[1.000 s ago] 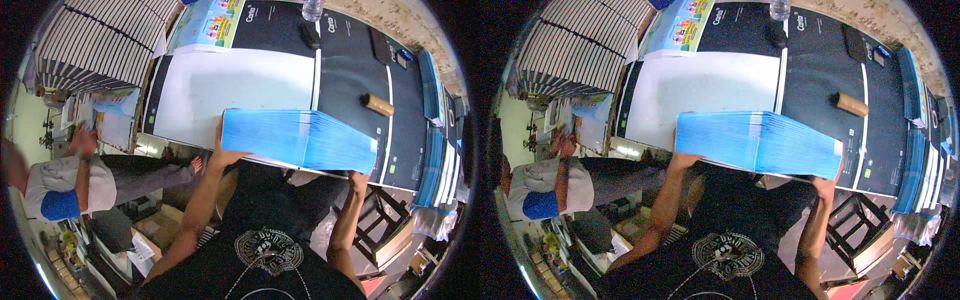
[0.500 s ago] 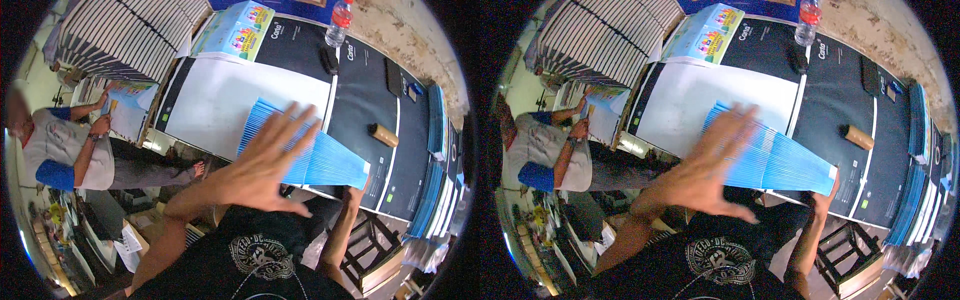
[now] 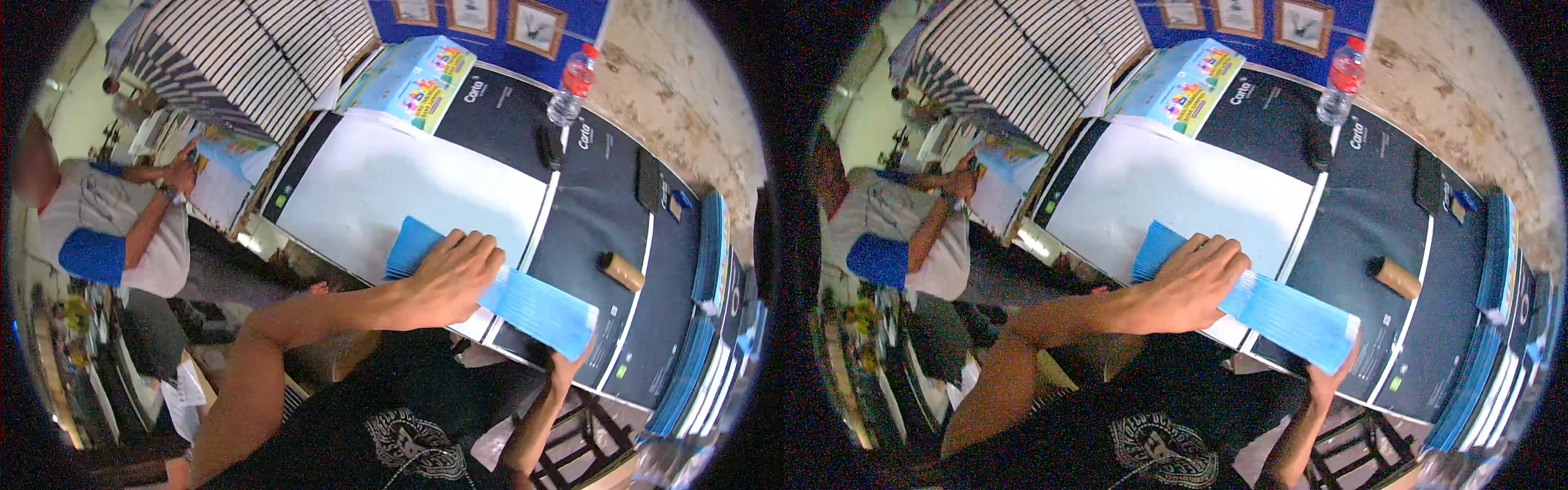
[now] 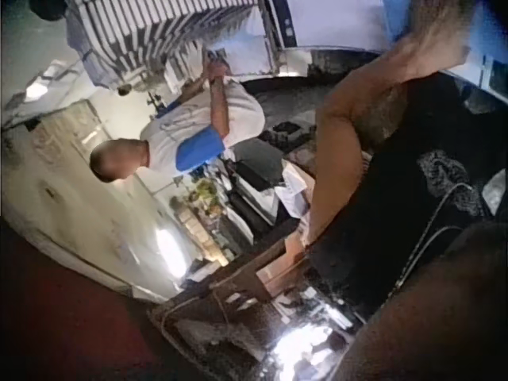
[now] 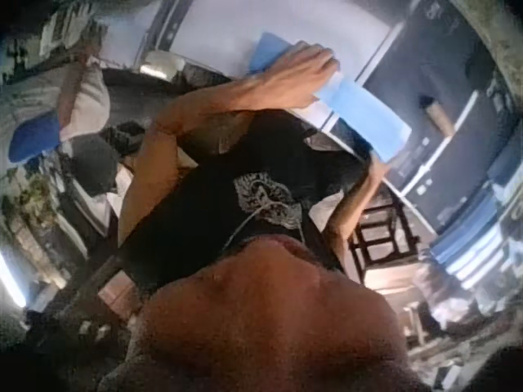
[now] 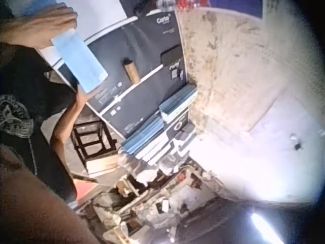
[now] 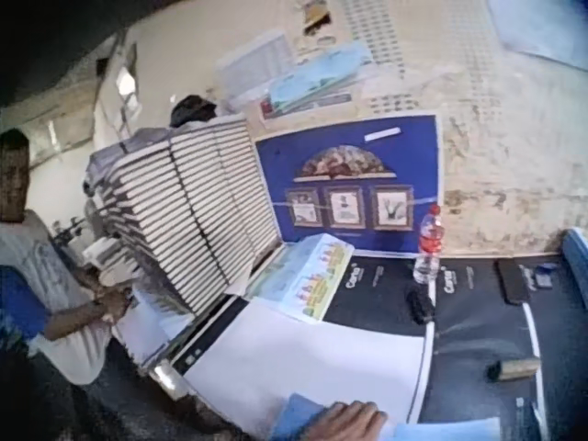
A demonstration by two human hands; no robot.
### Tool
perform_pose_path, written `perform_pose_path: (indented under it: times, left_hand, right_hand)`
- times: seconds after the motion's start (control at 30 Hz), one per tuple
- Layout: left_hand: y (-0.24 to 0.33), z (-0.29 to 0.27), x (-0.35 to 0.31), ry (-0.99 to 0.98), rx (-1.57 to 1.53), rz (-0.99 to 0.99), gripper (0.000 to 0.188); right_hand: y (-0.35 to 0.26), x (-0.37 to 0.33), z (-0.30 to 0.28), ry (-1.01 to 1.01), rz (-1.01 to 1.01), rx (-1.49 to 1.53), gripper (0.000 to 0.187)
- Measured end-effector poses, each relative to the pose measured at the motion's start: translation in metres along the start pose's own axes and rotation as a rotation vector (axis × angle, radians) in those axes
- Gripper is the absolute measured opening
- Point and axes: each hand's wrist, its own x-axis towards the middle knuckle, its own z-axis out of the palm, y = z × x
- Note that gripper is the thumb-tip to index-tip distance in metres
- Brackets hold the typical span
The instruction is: The person organizes printed pamphlets on a large workspace by fanning out a stack, aligning the edges, and stacking them in small bundles. The person repeats these actions for different stacks of colorful booklets and places them on a central workspace.
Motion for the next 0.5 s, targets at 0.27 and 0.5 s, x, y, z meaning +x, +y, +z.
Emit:
perform_pose_path:
  times: [0.27, 0.5]
  left_hand:
    - [-0.008, 0.025, 0.002, 0.002, 0.099, 0.054, 0.078]
    - [0.002, 0.017, -0.015, -0.138, 0.09, -0.026, 0.085]
  right_hand:
    - [-0.093, 0.037, -0.078, -0.499, -0.501, -0.439, 0.142]
    - [-0.269, 0.046, 0.075, -0.901, -0.536, -1.063, 0.12]
